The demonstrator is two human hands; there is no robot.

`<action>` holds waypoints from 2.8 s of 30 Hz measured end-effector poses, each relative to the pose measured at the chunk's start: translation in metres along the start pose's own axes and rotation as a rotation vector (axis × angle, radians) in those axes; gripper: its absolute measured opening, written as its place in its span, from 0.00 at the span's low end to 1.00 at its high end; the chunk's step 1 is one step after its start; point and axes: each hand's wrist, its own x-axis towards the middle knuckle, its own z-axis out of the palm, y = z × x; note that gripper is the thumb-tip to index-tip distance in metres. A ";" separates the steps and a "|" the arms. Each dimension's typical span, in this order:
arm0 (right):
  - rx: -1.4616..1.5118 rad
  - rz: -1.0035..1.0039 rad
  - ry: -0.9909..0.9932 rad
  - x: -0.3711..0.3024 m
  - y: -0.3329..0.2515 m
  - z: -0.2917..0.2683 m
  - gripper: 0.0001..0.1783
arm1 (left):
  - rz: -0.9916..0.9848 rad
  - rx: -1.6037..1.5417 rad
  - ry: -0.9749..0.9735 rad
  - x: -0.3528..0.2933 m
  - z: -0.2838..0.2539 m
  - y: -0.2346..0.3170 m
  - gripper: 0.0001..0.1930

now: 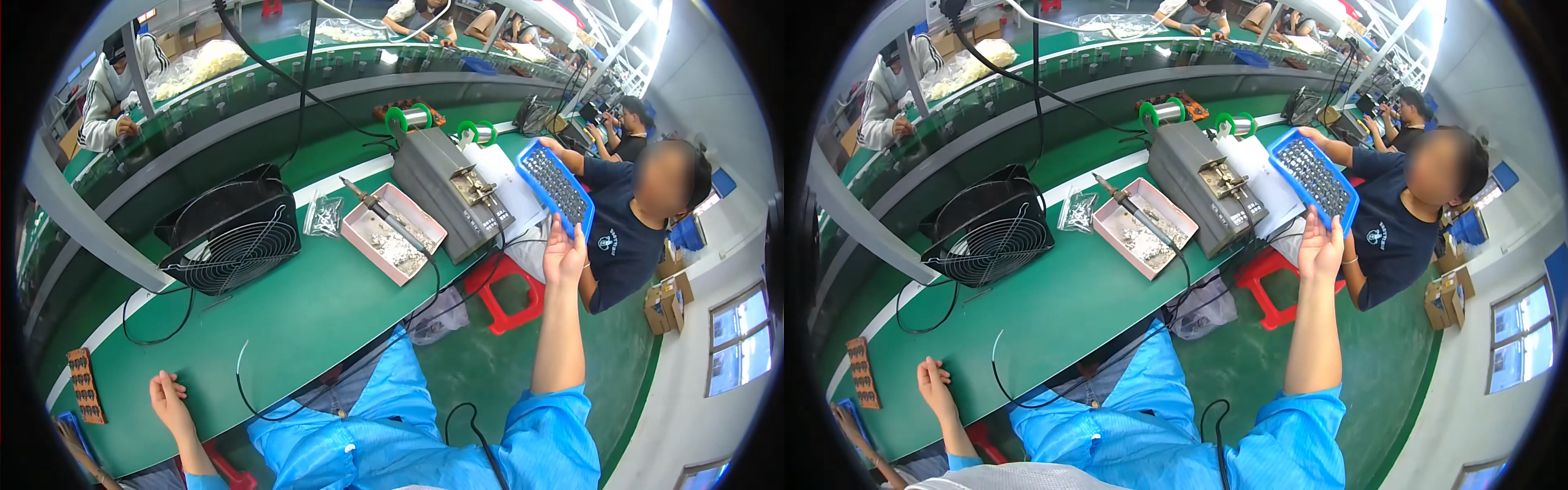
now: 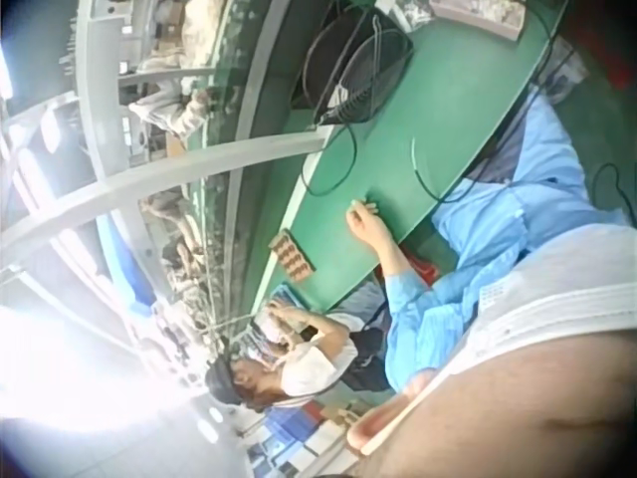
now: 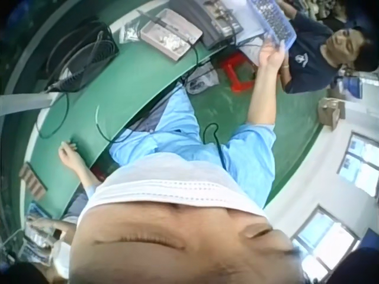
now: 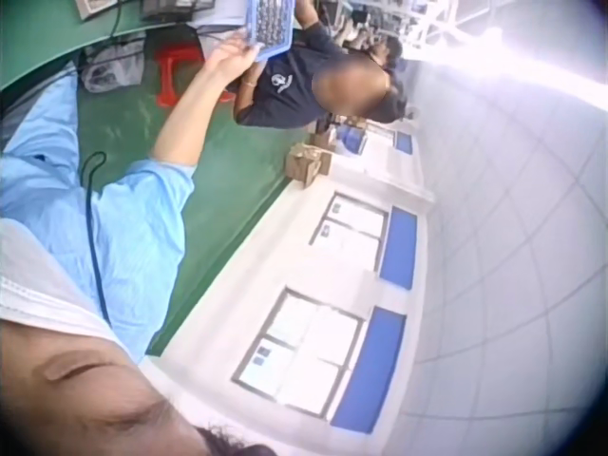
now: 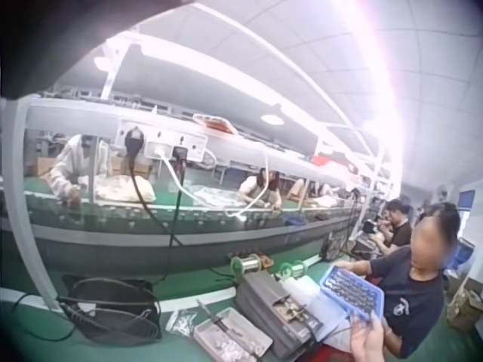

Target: Assembling electronic components on a circuit board and performing soldering tasks at a manufacturing station.

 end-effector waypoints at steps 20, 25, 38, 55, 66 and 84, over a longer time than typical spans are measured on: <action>-0.270 0.819 -1.060 -0.136 0.090 0.142 0.25 | 0.183 0.700 0.179 0.060 -0.064 -0.028 0.09; -0.319 1.136 -1.619 -0.206 0.158 0.179 0.25 | 0.418 0.881 0.151 0.097 -0.058 -0.021 0.07; -0.125 1.168 -2.272 -0.360 0.289 0.226 0.36 | 0.452 1.011 0.253 0.186 -0.059 -0.034 0.09; 0.240 2.007 -2.054 -0.352 0.316 0.228 0.15 | 0.298 1.056 0.240 0.246 -0.059 -0.033 0.12; 0.194 1.947 -1.958 -0.340 0.313 0.223 0.14 | 0.413 1.087 0.296 0.267 -0.081 -0.059 0.15; 0.160 1.979 -1.942 -0.339 0.314 0.224 0.15 | 0.155 1.118 0.270 0.264 -0.084 -0.060 0.18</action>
